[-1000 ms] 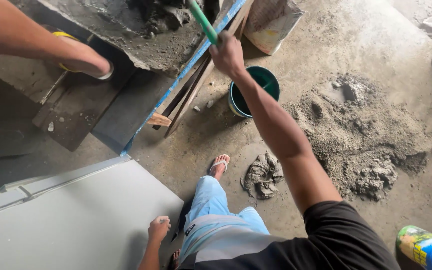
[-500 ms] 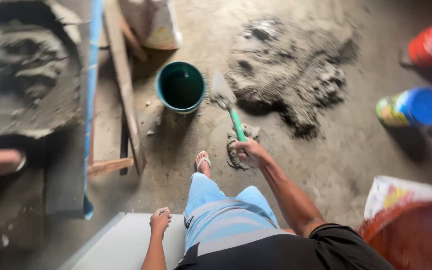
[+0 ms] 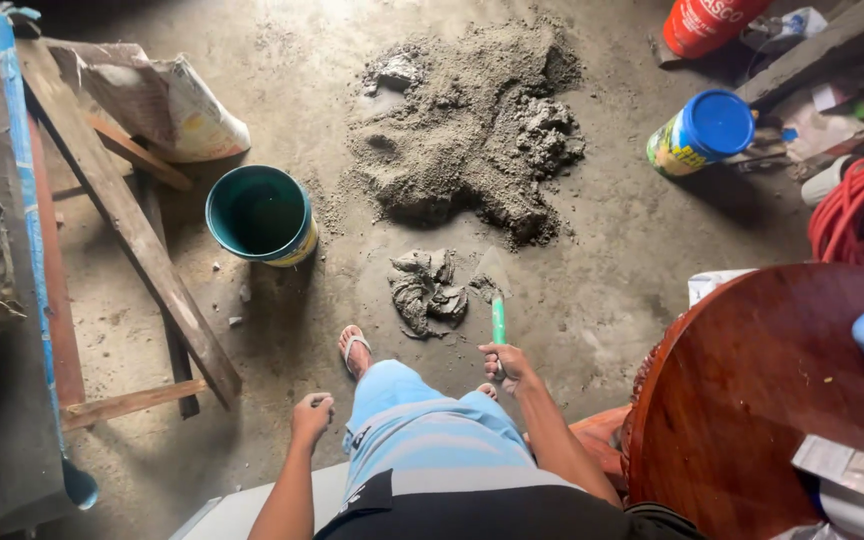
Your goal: Mixing and shaping a pile of cement on the floor using a hand trowel.
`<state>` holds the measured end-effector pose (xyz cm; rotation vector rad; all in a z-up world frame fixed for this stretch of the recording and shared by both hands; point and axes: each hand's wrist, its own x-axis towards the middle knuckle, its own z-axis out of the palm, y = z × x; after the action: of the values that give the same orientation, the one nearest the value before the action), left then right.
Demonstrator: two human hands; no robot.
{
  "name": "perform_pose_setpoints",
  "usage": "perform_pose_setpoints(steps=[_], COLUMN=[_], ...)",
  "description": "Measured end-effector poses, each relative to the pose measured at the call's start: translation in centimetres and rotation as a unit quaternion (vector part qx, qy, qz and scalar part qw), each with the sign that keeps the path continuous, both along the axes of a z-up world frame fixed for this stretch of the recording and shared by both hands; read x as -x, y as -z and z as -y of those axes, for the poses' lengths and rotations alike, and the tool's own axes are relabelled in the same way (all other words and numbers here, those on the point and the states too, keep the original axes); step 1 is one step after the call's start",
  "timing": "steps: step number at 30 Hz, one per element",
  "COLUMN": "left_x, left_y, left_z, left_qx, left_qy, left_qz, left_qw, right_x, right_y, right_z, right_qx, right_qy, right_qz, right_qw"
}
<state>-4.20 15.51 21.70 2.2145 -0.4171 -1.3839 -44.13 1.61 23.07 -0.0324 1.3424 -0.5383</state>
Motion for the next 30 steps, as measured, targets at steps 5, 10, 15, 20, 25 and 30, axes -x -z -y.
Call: perform_pose_setpoints(steps=[5, 10, 15, 20, 25, 30], left_x=[3.6, 5.7, 5.4, -1.0, -4.8, 4.0], left_y=[-1.1, 0.5, 0.8, 0.7, -2.2, -17.7], left_z=[-0.8, -4.4, -6.0, -1.0, 11.2, 21.3], left_qx=[-0.019, -0.034, -0.164, -0.126, -0.043, 0.186], left_qy=[0.063, 0.014, 0.100, 0.138, 0.356, 0.449], left_qz=[0.044, 0.022, -0.028, 0.009, 0.149, -0.001], left_qw=[0.997, 0.999, 0.981, 0.982, 0.921, 0.874], right_x=[3.0, 5.2, 6.3, 3.1, -2.1, -6.0], right_y=[-3.2, -4.7, -1.4, 3.3, -3.8, -7.8], right_z=[-1.5, -2.0, -0.7, 1.1, 2.6, 4.3], right_qx=[0.015, 0.013, 0.000, 0.008, -0.007, 0.005], right_qy=[0.019, 0.014, 0.009, 0.094, 0.094, 0.158], right_qz=[-0.010, -0.036, -0.067, -0.013, -0.080, -0.093], right_qw=[1.000, 0.999, 0.998, 0.995, 0.992, 0.983])
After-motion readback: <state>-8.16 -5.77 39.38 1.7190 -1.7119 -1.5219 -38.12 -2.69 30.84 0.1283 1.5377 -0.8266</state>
